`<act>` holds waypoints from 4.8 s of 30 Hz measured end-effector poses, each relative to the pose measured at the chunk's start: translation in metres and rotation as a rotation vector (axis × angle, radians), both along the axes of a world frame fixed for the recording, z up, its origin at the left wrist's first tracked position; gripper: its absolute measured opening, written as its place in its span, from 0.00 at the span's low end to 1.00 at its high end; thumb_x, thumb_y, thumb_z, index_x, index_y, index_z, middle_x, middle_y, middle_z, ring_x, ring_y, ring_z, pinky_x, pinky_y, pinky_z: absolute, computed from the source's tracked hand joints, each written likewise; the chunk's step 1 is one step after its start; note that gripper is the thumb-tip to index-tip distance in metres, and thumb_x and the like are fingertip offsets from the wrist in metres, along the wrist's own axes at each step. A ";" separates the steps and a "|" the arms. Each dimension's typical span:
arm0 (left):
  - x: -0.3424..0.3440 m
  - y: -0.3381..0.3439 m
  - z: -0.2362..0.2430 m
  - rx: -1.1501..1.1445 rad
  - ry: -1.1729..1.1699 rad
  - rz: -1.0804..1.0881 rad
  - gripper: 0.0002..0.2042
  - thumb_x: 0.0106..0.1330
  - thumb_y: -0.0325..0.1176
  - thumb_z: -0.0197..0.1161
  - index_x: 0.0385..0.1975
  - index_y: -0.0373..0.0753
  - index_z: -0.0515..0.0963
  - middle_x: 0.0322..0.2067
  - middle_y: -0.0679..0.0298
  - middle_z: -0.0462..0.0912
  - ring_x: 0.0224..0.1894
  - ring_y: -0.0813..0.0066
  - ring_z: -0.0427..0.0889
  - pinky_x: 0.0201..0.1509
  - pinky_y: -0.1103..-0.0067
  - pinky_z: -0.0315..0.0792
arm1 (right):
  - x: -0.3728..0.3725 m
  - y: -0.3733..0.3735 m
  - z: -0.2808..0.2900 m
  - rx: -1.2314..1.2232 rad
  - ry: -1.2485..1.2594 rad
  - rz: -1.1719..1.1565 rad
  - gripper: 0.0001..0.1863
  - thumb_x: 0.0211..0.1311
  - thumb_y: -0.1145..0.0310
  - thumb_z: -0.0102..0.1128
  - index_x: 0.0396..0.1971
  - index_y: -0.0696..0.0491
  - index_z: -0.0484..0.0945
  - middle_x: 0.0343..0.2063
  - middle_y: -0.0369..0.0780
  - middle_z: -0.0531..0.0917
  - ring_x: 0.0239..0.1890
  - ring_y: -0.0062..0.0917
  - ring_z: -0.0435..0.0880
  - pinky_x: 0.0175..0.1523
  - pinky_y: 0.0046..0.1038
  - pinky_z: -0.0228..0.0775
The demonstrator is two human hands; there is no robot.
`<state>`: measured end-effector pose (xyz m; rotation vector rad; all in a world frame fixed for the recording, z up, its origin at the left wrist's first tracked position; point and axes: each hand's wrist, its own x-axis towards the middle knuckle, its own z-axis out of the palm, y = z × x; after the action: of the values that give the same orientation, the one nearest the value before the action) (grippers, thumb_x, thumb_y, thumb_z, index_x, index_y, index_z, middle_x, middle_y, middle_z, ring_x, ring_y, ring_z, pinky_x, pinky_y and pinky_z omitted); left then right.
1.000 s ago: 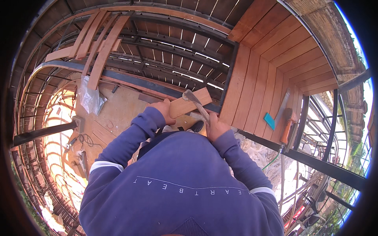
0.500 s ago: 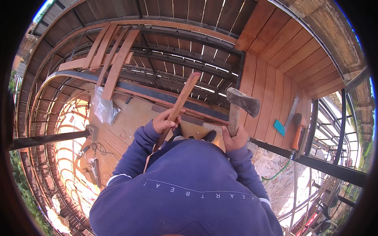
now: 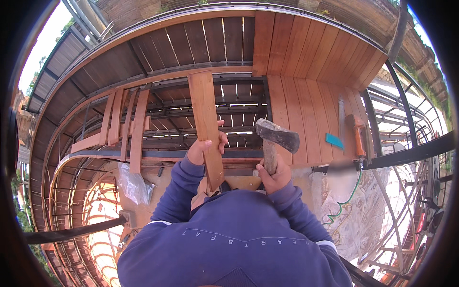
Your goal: The person installs wood panels onto a curved structure by aligning them and using a nail gun and a hatchet to secure them. They handle various wooden boards, a hatchet, and an orange nail gun.
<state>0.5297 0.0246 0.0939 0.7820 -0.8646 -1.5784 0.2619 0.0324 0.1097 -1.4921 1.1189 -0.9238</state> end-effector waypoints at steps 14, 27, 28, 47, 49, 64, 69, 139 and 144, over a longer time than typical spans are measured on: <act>-0.140 0.009 0.064 -0.736 -1.239 0.008 0.38 0.44 0.42 0.78 0.57 0.36 0.69 0.40 0.54 0.75 0.43 0.54 0.76 0.48 0.65 0.72 | -0.046 0.056 0.036 -0.168 -0.592 -0.829 0.16 0.59 0.78 0.69 0.40 0.58 0.69 0.37 0.47 0.82 0.33 0.29 0.85 0.36 0.28 0.81; -0.282 0.032 0.080 -0.662 -0.385 -0.459 0.09 0.62 0.21 0.66 0.42 0.32 0.81 0.40 0.56 0.82 0.41 0.70 0.85 0.45 0.78 0.80 | -0.153 0.142 0.030 -0.269 -0.703 -1.112 0.15 0.58 0.79 0.68 0.38 0.55 0.69 0.27 0.39 0.80 0.24 0.25 0.82 0.30 0.24 0.77; -0.292 0.038 0.080 -0.751 -0.416 -0.455 0.09 0.62 0.21 0.67 0.42 0.32 0.81 0.41 0.56 0.82 0.42 0.70 0.84 0.46 0.78 0.79 | -0.161 0.148 0.027 -0.295 -0.714 -1.126 0.15 0.58 0.79 0.68 0.38 0.55 0.69 0.27 0.39 0.80 0.25 0.25 0.82 0.30 0.24 0.76; -0.351 0.069 0.024 -0.921 -0.679 -1.225 0.12 0.64 0.30 0.65 0.45 0.33 0.79 0.34 0.54 0.85 0.35 0.68 0.84 0.41 0.74 0.77 | -0.165 0.254 -0.034 -0.498 -1.145 -1.616 0.10 0.59 0.73 0.67 0.38 0.52 0.75 0.32 0.35 0.81 0.31 0.21 0.81 0.35 0.25 0.76; -0.351 0.071 0.000 -0.959 -0.768 -1.315 0.12 0.66 0.34 0.64 0.45 0.33 0.78 0.30 0.54 0.84 0.32 0.68 0.84 0.39 0.73 0.76 | -0.144 0.268 -0.047 -0.488 -1.146 -1.785 0.11 0.59 0.72 0.68 0.39 0.52 0.76 0.31 0.35 0.81 0.30 0.21 0.81 0.35 0.25 0.76; -0.419 0.234 -0.063 -1.675 -0.700 -1.901 0.40 0.52 0.52 0.73 0.62 0.38 0.63 0.50 0.44 0.77 0.49 0.47 0.81 0.48 0.61 0.77 | -0.072 0.418 -0.105 -0.480 -1.126 -2.662 0.11 0.59 0.66 0.69 0.37 0.55 0.79 0.28 0.36 0.81 0.24 0.23 0.81 0.27 0.26 0.77; -0.486 0.324 -0.104 -1.788 -0.757 -2.003 0.39 0.49 0.49 0.71 0.58 0.37 0.63 0.50 0.44 0.76 0.49 0.45 0.81 0.49 0.60 0.77 | -0.093 0.501 -0.159 -0.367 -1.165 -2.776 0.10 0.60 0.69 0.68 0.37 0.57 0.78 0.28 0.39 0.82 0.23 0.25 0.82 0.28 0.26 0.78; -0.744 0.553 -0.428 -1.886 -0.815 -1.961 0.36 0.44 0.48 0.71 0.51 0.29 0.73 0.44 0.42 0.83 0.48 0.48 0.84 0.54 0.65 0.77 | -0.327 0.726 -0.396 0.989 0.881 -2.186 0.18 0.69 0.61 0.54 0.46 0.62 0.67 0.30 0.58 0.82 0.36 0.55 0.82 0.43 0.51 0.73; -0.748 0.556 -0.434 -1.892 -0.725 -1.951 0.36 0.44 0.49 0.71 0.47 0.24 0.73 0.41 0.38 0.82 0.44 0.44 0.84 0.51 0.63 0.77 | -0.325 0.752 -0.417 1.121 0.848 -1.874 0.18 0.69 0.61 0.53 0.46 0.62 0.66 0.31 0.57 0.82 0.36 0.55 0.82 0.44 0.50 0.73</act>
<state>-0.2187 0.5803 -0.3399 -1.4767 -3.2555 -0.6069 -0.0628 0.7840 -0.3076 0.6037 2.9973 -0.3414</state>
